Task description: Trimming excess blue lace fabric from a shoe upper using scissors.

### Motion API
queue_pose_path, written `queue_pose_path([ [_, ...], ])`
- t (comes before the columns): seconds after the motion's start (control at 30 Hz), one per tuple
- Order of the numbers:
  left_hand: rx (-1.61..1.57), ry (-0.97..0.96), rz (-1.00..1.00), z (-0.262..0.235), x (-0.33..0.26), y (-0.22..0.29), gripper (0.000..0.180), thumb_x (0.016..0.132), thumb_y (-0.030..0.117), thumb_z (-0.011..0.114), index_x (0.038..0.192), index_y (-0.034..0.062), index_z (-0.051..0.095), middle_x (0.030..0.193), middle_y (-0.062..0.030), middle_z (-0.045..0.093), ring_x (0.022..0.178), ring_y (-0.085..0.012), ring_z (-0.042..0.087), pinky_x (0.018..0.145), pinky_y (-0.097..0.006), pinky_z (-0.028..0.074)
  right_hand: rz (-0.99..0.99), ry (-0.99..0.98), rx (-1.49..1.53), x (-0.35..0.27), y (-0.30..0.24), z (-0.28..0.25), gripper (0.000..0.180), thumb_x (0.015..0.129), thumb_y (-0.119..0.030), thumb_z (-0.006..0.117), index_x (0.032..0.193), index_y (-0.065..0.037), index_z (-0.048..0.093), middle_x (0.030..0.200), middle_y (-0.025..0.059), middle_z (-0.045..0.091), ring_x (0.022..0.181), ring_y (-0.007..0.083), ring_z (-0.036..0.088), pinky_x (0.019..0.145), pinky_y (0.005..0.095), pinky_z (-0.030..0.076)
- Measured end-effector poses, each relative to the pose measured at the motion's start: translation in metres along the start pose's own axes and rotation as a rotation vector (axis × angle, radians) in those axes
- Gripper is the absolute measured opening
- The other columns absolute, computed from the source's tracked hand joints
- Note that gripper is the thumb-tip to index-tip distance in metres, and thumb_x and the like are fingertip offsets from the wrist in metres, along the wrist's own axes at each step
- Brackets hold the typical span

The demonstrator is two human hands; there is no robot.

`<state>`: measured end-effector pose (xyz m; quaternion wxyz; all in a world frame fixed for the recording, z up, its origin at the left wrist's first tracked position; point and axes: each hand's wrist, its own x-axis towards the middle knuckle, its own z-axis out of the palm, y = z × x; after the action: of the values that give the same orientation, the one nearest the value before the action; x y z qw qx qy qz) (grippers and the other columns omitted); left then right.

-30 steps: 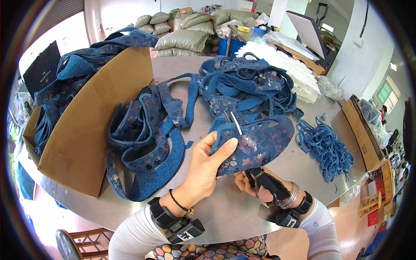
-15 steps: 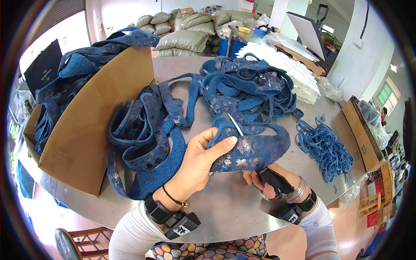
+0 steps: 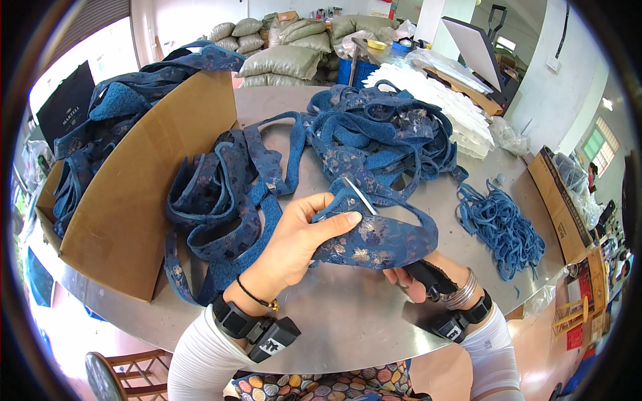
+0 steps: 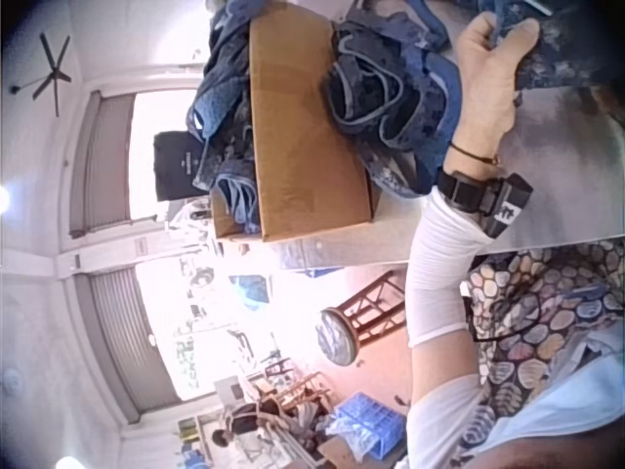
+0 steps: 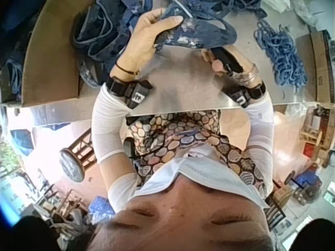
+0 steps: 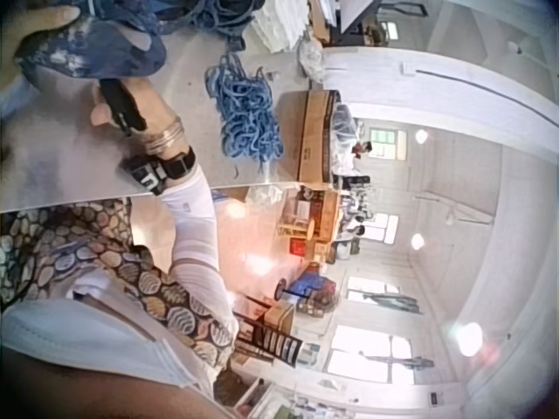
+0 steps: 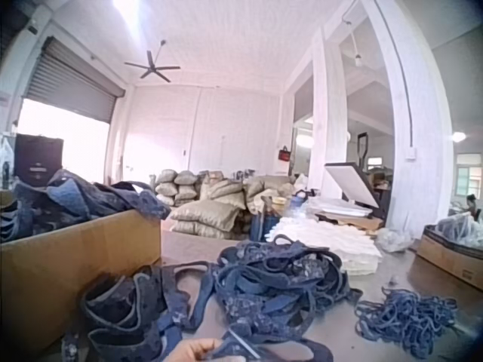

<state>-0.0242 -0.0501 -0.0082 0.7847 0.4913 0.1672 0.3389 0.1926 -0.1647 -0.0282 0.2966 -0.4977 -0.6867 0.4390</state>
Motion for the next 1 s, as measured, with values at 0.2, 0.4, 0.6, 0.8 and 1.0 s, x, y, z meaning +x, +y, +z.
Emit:
queue_pose_path([
  [0.2,0.14,-0.037,-0.023,-0.012,0.002,0.01,0.016,0.079,0.013,0.069,0.087,0.0001,0.064,0.079,-0.0016,0.064,0.068,-0.005,0.058,0.063,-0.018,0.046,0.213,0.076,0.237,-0.001,-0.031,0.001,0.019,0.086,-0.024,0.055,0.081,-0.006,0.057,0.075,-0.0006,0.057,0.066,0.0083,0.051,0.06,0.0205,0.041],
  [0.4,0.263,-0.084,-0.027,-0.024,0.004,0.013,0.016,0.077,0.015,0.071,0.081,0.0017,0.064,0.072,0.0025,0.059,0.063,-0.0031,0.052,0.058,-0.018,0.04,0.202,0.05,0.201,-0.001,-0.032,0.002,0.029,0.077,-0.034,0.067,0.075,-0.007,0.056,0.069,-0.0017,0.054,0.062,0.0085,0.048,0.058,0.0203,0.039],
  [0.6,0.269,-0.053,-0.073,-0.023,0.001,0.021,0.015,0.077,0.015,0.071,0.079,0.0021,0.064,0.071,0.0012,0.061,0.062,-0.004,0.053,0.059,-0.018,0.041,0.116,0.076,0.078,-0.006,-0.021,0.001,0.042,0.068,-0.044,0.076,0.069,-0.008,0.054,0.064,-0.0037,0.05,0.06,0.0077,0.045,0.056,0.0202,0.036],
  [0.8,0.378,-0.166,-0.11,-0.037,0.001,0.03,0.012,0.075,0.01,0.07,0.079,0.0003,0.065,0.071,-0.0005,0.062,0.064,-0.0051,0.055,0.061,-0.018,0.043,0.083,-0.045,0.035,-0.007,0.0,-0.006,0.045,0.068,-0.043,0.077,0.082,-0.007,0.054,0.067,-0.0049,0.05,0.06,0.0068,0.045,0.056,0.0212,0.037],
  [1.0,0.45,-0.159,-0.202,-0.03,-0.002,0.032,0.014,0.073,0.01,0.071,0.081,-0.0007,0.066,0.072,-0.0004,0.062,0.067,-0.0054,0.056,0.064,-0.017,0.044,0.121,-0.109,0.133,-0.003,-0.017,-0.001,0.051,0.071,-0.038,0.073,0.102,-0.005,0.05,0.072,-0.004,0.049,0.064,0.0077,0.045,0.058,0.0213,0.038],
])
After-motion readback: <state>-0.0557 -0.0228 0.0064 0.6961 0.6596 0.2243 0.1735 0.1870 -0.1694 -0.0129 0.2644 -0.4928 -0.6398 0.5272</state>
